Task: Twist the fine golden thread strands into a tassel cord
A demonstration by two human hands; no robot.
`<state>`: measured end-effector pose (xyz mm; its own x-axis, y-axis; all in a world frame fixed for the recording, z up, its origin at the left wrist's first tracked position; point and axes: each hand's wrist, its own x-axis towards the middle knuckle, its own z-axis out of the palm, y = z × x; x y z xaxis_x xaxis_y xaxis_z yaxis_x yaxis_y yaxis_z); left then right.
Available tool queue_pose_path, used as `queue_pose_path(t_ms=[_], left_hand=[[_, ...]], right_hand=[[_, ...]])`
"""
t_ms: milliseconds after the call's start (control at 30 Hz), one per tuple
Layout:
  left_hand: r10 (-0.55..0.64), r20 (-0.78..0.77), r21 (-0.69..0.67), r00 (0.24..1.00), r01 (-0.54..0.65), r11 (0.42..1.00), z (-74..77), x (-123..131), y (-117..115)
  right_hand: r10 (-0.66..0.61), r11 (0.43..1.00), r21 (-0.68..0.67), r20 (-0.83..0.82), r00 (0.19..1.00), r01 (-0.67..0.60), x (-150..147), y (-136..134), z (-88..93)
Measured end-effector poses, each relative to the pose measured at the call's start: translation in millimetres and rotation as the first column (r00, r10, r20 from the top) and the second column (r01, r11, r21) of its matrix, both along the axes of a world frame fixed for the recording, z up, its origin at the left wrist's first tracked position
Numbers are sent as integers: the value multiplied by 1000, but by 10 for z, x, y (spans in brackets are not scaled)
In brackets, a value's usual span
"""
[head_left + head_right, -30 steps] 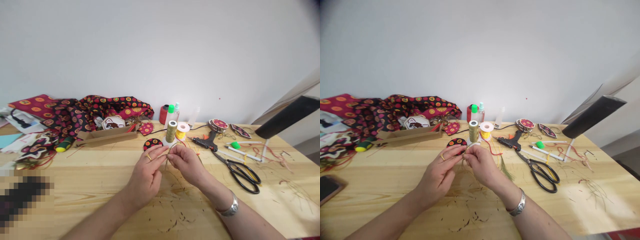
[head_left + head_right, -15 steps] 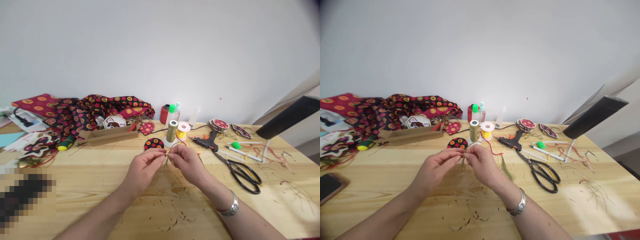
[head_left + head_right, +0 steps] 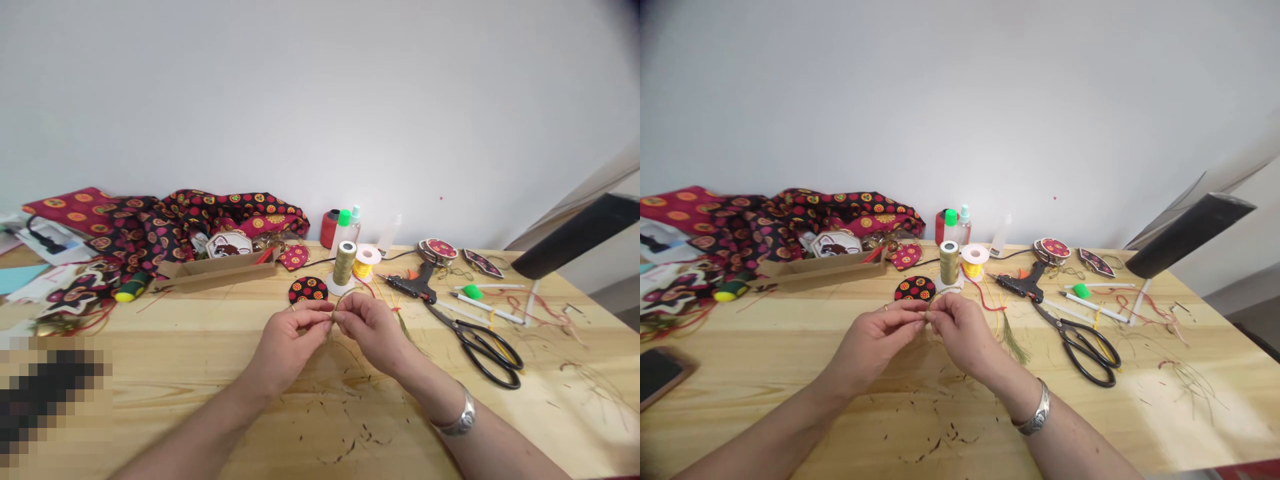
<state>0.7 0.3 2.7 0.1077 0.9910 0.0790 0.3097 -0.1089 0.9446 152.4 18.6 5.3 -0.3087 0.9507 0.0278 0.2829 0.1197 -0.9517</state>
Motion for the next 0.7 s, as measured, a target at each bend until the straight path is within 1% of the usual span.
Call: queue_pose_path(t_ms=[300, 567, 700], left_hand=[[2, -7, 5, 1000, -2, 1000, 5, -16, 10], [9, 11, 9, 1000, -10, 1000, -28, -27, 16], [21, 10, 6, 1000, -21, 1000, -7, -23, 12]], right_hand=[[-7, 1000, 15, 26, 1000, 7, 11, 1, 18], [-11, 1000, 12, 22, 1000, 11, 14, 1, 13], [-14, 1000, 2, 31, 999, 14, 15, 6, 17]])
